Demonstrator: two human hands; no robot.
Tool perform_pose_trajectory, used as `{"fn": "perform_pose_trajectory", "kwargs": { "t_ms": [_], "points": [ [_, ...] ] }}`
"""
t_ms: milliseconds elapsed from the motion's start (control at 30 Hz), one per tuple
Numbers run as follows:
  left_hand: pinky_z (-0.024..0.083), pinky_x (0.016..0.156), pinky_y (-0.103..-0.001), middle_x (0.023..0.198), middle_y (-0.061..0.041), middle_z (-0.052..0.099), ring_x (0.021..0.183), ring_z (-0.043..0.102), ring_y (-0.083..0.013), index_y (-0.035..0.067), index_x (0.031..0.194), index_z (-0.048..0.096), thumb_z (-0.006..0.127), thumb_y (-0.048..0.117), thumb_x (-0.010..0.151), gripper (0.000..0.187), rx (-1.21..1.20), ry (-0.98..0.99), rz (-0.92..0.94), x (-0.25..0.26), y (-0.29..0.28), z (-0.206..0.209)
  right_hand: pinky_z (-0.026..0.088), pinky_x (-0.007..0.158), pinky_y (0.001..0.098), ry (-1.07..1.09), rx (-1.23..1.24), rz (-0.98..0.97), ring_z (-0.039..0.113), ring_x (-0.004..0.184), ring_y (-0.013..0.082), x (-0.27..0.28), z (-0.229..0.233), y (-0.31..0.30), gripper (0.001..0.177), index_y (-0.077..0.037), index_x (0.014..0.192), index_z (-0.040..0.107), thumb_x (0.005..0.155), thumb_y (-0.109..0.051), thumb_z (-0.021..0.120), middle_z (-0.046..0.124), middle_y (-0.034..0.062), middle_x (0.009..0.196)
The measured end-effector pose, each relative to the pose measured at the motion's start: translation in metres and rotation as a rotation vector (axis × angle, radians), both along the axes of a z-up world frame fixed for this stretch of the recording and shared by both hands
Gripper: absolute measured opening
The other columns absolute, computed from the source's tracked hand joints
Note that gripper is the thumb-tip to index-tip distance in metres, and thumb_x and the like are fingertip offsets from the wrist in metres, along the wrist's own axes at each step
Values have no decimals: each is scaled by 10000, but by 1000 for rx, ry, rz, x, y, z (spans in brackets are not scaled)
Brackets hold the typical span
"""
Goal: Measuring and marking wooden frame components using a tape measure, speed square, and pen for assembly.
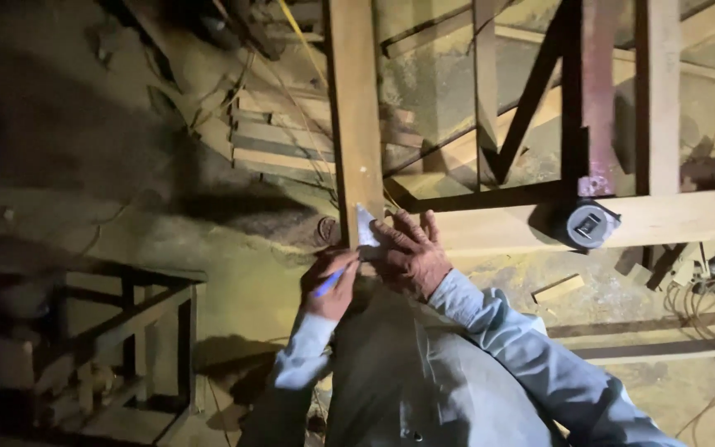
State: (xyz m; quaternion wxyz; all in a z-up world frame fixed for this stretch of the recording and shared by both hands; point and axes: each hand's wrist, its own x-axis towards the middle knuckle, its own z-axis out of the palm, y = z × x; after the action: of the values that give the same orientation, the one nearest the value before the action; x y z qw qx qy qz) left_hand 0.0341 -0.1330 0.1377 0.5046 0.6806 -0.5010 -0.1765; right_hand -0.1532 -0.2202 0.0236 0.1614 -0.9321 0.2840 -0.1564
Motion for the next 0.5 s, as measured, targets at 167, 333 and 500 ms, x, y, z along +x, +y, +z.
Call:
{"fn": "perform_pose_trajectory", "kwargs": {
  "t_ms": [167,333,500],
  "points": [
    [571,836,-347,837,-82,739,821,720,-189,58,939,740,721,63,928,23,72,187,229,30,51,-13,214,1179,613,-295,179,10,491,1419,337,-12,65,-5,368,-293,1237,715,882,-382,679,551,2,1547],
    [565,679,-293,819,15,758,725,724,-157,153,928,680,524,280,1039,230,321,104,236,11,93,-13,563,1015,405,-583,792,-15,604,1318,373,-85,111,9,269,47,983,618,798,-129,702,461,285,1526],
    [423,542,-339,650,-3,606,591,574,-166,181,815,680,562,436,989,331,730,242,-291,-42,120,-80,556,985,444,-789,679,-90,692,1173,355,-118,116,21,180,-63,1016,666,939,-226,660,681,169,1136]
  ]
}}
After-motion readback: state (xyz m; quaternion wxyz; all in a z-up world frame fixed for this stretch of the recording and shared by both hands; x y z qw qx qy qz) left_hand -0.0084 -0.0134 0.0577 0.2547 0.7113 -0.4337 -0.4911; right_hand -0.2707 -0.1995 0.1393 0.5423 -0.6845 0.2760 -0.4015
